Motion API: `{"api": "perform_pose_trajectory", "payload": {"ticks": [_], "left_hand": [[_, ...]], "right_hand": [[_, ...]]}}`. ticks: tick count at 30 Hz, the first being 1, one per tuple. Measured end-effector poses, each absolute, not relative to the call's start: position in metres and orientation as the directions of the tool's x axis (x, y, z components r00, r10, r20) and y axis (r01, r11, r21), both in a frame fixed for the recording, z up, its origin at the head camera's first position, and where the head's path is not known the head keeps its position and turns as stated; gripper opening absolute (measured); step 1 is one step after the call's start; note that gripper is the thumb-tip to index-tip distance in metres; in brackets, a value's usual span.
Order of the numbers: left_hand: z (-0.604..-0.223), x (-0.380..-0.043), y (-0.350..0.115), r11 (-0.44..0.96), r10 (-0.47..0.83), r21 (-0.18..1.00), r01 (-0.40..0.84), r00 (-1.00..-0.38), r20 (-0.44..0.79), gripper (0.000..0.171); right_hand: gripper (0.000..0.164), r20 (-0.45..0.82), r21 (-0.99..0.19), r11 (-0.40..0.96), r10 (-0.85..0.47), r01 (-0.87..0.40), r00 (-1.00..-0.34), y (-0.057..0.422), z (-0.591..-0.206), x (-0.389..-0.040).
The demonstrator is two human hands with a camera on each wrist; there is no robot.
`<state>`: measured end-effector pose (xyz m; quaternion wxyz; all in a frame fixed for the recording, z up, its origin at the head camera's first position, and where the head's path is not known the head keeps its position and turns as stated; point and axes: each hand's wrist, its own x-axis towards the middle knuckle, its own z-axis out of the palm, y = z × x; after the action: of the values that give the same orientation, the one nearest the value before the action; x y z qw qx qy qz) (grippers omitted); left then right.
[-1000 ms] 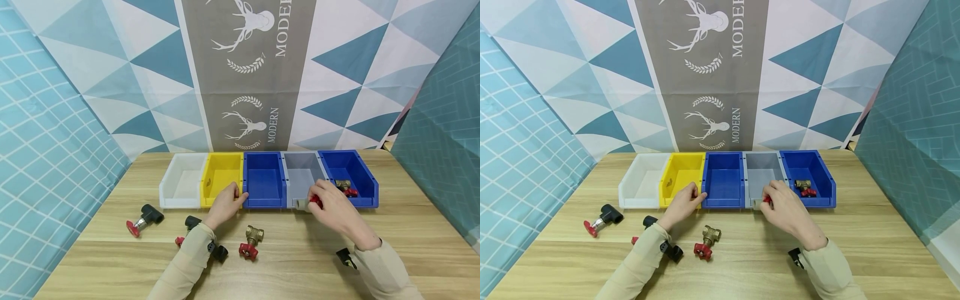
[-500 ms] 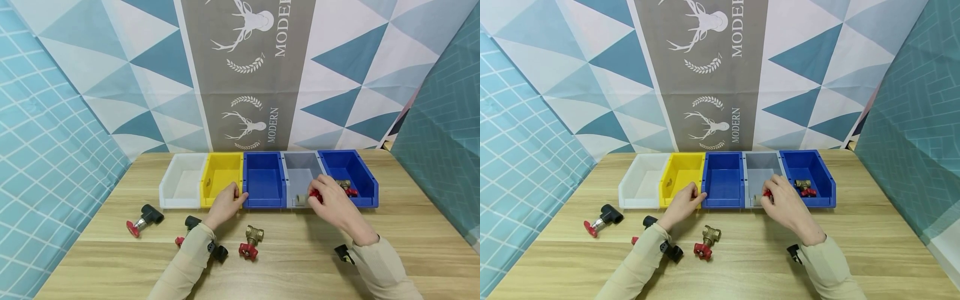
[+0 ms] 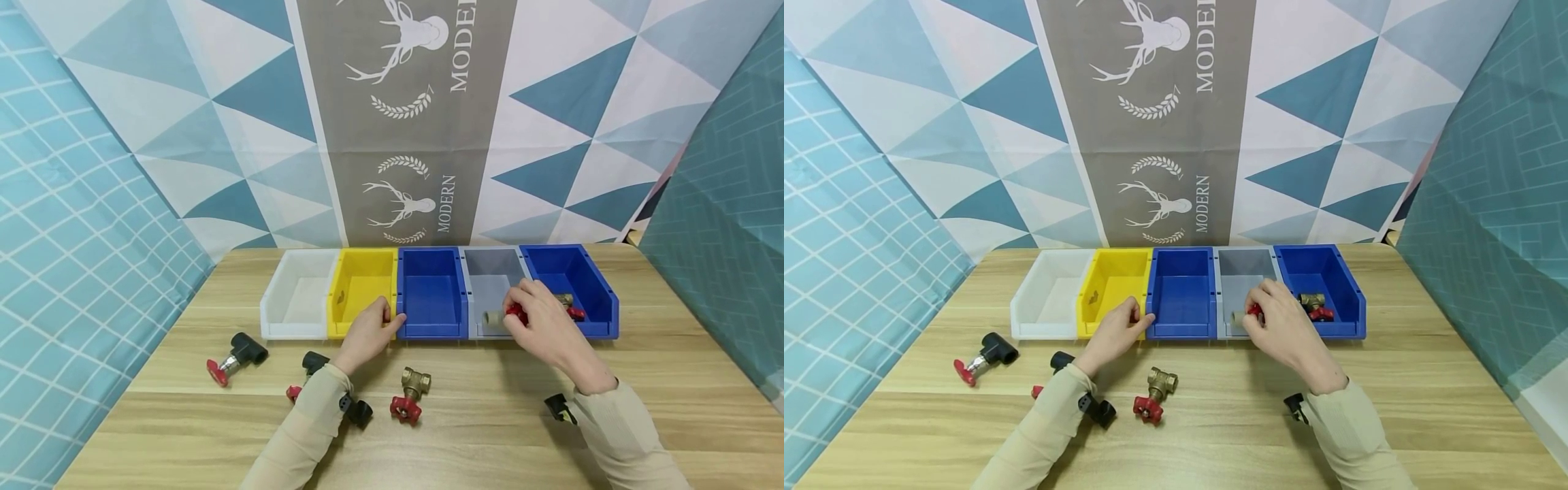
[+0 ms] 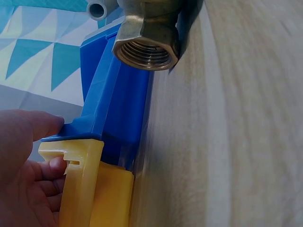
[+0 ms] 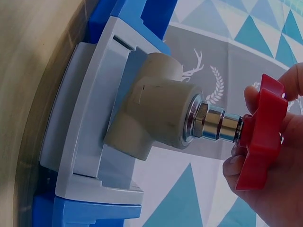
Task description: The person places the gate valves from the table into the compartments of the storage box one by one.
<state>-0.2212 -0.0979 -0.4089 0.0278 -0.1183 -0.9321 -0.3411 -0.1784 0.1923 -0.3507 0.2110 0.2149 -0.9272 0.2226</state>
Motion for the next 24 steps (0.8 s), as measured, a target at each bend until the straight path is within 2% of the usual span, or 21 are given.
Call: {"api": "perform_pose_trajectory", "payload": {"ticks": [8,24], "left_hand": [[-0.41,-0.222,-0.098,0.739,0.208,0.626,0.249,-0.968,0.14,0.028],[-0.41,-0.222,-0.099,0.74,0.208,0.624,0.251,-0.968,0.142,0.03]], "right_hand": [[0.007,0.438,-0.347,0.817,-0.293,-0.46,-0.85,0.192,-0.35,-0.183],[0.006,0.437,-0.351,0.812,-0.298,-0.466,-0.848,0.191,-0.355,-0.197]]}}
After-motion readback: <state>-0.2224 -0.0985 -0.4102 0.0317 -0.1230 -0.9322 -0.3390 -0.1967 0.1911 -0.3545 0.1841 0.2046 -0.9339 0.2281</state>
